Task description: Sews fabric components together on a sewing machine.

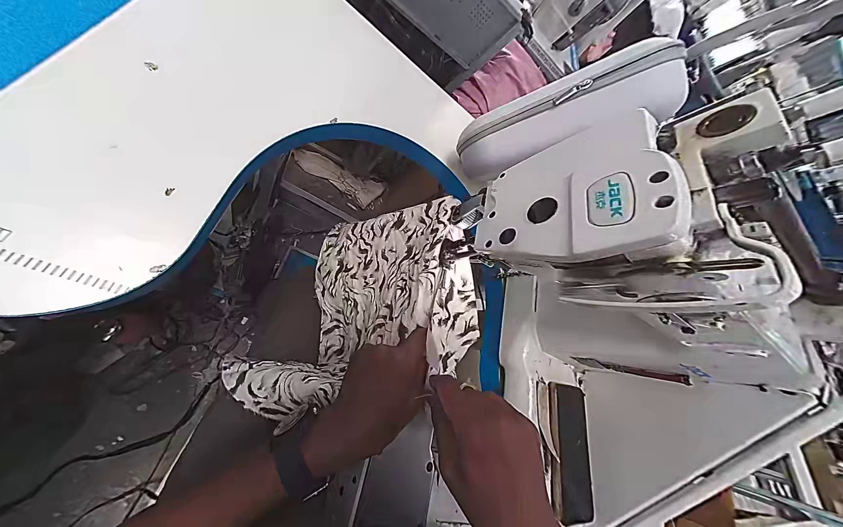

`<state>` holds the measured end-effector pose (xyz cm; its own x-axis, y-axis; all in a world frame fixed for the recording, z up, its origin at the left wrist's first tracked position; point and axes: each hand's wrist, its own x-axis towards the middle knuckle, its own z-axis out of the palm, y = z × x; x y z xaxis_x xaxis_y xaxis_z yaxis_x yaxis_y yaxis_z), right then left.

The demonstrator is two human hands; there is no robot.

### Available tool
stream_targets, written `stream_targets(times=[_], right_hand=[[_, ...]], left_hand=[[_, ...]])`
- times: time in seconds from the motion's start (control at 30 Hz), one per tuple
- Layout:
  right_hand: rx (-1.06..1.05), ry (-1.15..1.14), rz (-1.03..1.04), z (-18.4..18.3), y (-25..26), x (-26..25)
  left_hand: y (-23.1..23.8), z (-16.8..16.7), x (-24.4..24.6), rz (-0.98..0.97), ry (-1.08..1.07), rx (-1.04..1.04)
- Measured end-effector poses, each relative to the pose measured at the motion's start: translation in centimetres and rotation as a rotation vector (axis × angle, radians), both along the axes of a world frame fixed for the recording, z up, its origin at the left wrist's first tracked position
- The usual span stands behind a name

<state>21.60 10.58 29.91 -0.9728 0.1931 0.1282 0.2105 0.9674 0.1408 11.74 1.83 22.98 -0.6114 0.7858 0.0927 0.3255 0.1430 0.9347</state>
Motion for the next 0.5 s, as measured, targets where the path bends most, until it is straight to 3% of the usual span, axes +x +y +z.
stream_targets(times=[0.17,0.4,0.5], right_hand=[[0.057,0.032,0.033,-0.3,1.1,-0.8],[-0.042,0.081,0.025,-1.3,2.4,-1.7],[-0.090,0.083,-0.038,0.7,5.0,-0.6]], left_hand=[[0.2,-1.5,-0.5,-0.015,0.002,0.165],[1.5,-2.6,-2.2,-0.117,-0.232,0.198],[1.1,-2.1,-2.6,-0.071,-0.326,0.197]])
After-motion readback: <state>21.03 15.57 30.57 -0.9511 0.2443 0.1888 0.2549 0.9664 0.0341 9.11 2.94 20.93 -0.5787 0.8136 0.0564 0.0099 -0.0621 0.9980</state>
